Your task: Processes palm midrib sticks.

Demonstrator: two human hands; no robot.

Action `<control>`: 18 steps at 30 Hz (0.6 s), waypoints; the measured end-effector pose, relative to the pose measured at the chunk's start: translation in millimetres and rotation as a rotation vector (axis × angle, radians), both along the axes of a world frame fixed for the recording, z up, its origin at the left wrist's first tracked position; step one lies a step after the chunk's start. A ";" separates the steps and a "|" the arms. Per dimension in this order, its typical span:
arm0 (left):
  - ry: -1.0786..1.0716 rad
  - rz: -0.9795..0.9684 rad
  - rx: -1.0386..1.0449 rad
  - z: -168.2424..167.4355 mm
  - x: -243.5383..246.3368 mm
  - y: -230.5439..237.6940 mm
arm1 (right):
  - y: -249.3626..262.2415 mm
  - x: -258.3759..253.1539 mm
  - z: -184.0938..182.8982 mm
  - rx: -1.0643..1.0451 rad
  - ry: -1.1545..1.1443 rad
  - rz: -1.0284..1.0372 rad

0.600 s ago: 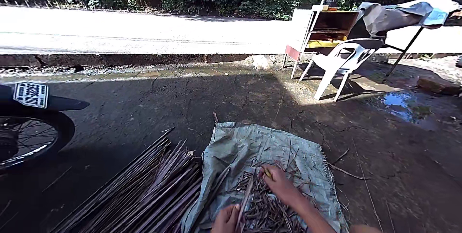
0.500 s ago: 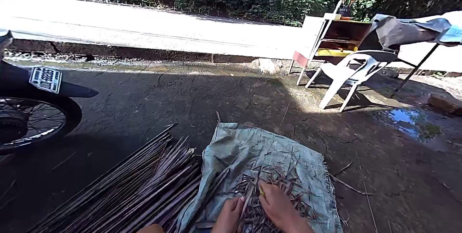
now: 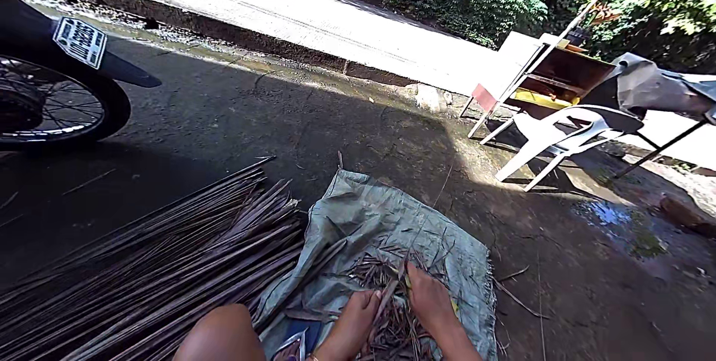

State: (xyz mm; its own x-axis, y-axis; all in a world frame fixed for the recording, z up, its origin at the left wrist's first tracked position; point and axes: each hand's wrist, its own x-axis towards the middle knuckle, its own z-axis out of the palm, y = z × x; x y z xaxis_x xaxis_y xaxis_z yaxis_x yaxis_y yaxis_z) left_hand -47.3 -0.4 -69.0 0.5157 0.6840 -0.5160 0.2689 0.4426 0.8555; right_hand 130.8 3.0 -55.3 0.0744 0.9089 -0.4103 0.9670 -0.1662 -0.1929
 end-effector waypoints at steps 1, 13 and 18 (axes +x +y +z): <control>-0.007 0.012 -0.006 0.6 0.2 -0.2 | 1.7 -0.9 1.8 -0.025 0.001 -0.002; -0.238 0.040 -0.131 3.8 -9.6 -3.2 | 15.6 41.8 -1.4 0.197 -0.076 -0.285; -0.286 0.059 -0.196 -0.3 -12.6 -5.7 | -2.1 31.4 -1.1 0.267 0.139 -0.192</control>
State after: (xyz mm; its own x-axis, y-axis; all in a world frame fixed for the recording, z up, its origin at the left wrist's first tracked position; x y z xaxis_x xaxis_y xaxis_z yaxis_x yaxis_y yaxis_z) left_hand -59.8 -6.1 -69.4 0.6206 0.6196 -0.4806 -0.0005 0.6132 0.7899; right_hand 162.2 0.9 -56.3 0.2146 0.9603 -0.1783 0.8843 -0.2686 -0.3819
